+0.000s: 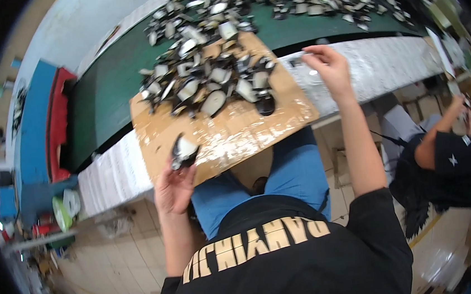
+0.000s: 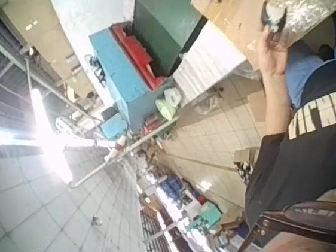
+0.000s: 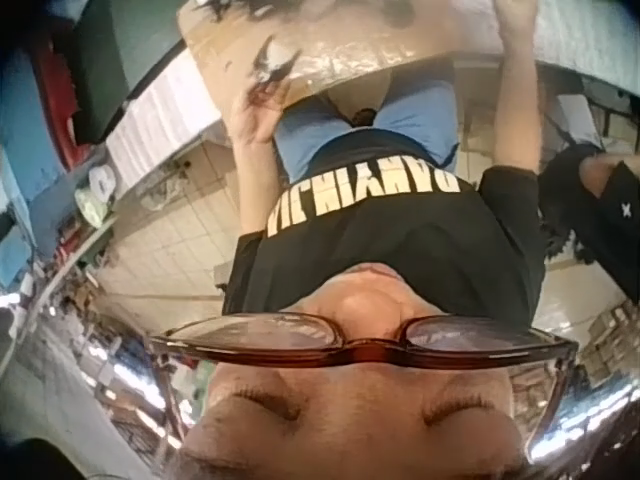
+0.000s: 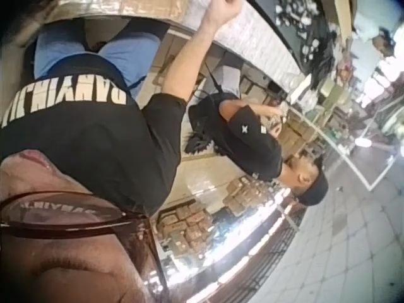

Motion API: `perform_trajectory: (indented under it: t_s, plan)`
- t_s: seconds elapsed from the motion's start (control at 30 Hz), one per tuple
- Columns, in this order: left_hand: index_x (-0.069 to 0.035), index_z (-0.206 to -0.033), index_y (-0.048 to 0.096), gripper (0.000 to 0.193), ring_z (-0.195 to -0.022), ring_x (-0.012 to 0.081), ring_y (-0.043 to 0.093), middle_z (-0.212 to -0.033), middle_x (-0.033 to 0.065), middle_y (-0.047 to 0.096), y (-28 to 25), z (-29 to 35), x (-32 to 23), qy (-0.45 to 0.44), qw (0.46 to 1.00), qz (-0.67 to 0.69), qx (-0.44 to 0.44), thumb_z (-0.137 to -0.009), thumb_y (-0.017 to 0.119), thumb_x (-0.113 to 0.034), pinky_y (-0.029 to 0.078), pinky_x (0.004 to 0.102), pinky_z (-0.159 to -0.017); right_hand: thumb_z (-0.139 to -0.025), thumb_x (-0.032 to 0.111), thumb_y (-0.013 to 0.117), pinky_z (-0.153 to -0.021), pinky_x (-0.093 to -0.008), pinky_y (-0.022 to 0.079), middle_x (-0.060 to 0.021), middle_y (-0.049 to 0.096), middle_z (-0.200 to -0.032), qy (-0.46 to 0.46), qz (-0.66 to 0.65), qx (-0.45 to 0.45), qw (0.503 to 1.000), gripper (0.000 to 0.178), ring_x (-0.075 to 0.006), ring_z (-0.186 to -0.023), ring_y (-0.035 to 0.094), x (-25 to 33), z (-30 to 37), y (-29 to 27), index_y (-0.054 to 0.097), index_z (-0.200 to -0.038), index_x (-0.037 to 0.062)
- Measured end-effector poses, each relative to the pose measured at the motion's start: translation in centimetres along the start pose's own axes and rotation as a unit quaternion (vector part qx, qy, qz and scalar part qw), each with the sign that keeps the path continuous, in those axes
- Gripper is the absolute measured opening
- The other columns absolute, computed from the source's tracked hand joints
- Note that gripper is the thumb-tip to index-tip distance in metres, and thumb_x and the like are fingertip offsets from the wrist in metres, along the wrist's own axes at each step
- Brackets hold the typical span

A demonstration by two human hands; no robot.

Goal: Manually assemble or check small plastic and metal components for shoe manufacturing.

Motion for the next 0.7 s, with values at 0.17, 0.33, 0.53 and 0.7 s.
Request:
perform_trajectory:
  t_s: [0.17, 0.33, 0.53, 0.7]
  plan:
    - [0.002, -0.127, 0.056, 0.035, -0.099, 0.0181, 0.067, -0.113, 0.0109, 0.067, 3.1, 0.2, 2.1, 0.018, 0.999, -0.037, 0.027, -0.093, 0.057, -0.007, 0.057, 0.0344, -0.088, -0.086, 0.003, 0.068, -0.080, -0.0221, 0.046, -0.0030, 0.066, -0.097, -0.020, -0.067, 0.083, 0.994, 0.021, -0.0084, -0.087, 0.059, 9.4, 7.4, 6.8, 0.066, -0.106, 0.0004]
    - [0.006, -0.126, 0.054, 0.036, -0.098, 0.0190, 0.067, -0.113, 0.0143, 0.067, 2.9, 1.0, 2.8, 0.076, 0.996, -0.056, 0.005, -0.092, 0.056, -0.006, 0.055, 0.0381, -0.093, -0.070, 0.004, 0.079, -0.078, -0.0294, 0.044, -0.0054, 0.069, -0.094, -0.211, 0.044, 0.145, 0.966, 0.029, -0.0186, -0.080, 0.058, 13.1, 12.9, 13.2, 0.070, -0.098, 0.0044]
    - [0.002, -0.120, 0.060, 0.029, -0.098, 0.0164, 0.066, -0.110, 0.0113, 0.068, 3.3, 1.9, 2.1, 0.087, 0.995, -0.041, 0.020, -0.091, 0.059, -0.003, 0.055, 0.0289, -0.086, -0.070, 0.005, 0.080, -0.077, -0.0296, 0.043, -0.0048, 0.070, -0.092, -0.276, 0.104, 0.136, 0.946, 0.031, -0.0195, -0.083, 0.055, 12.8, 14.6, 15.0, 0.069, -0.098, 0.0048]
    - [0.001, -0.119, 0.061, 0.028, -0.096, 0.0156, 0.066, -0.109, 0.0110, 0.068, 2.7, 2.0, 2.1, 0.096, 0.995, -0.033, 0.019, -0.091, 0.059, -0.002, 0.055, 0.0284, -0.084, -0.067, 0.008, 0.083, -0.074, -0.0294, 0.042, -0.0015, 0.071, -0.089, -0.234, 0.058, 0.144, 0.960, 0.031, -0.0186, -0.077, 0.056, 12.6, 15.0, 15.3, 0.071, -0.096, 0.0066]
Point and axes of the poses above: each hand's wrist, its own z-axis away from the middle knuckle, its own y-axis out of the palm, x = y × z, the point moved 3 cm from there along -z, towards the middle knuckle
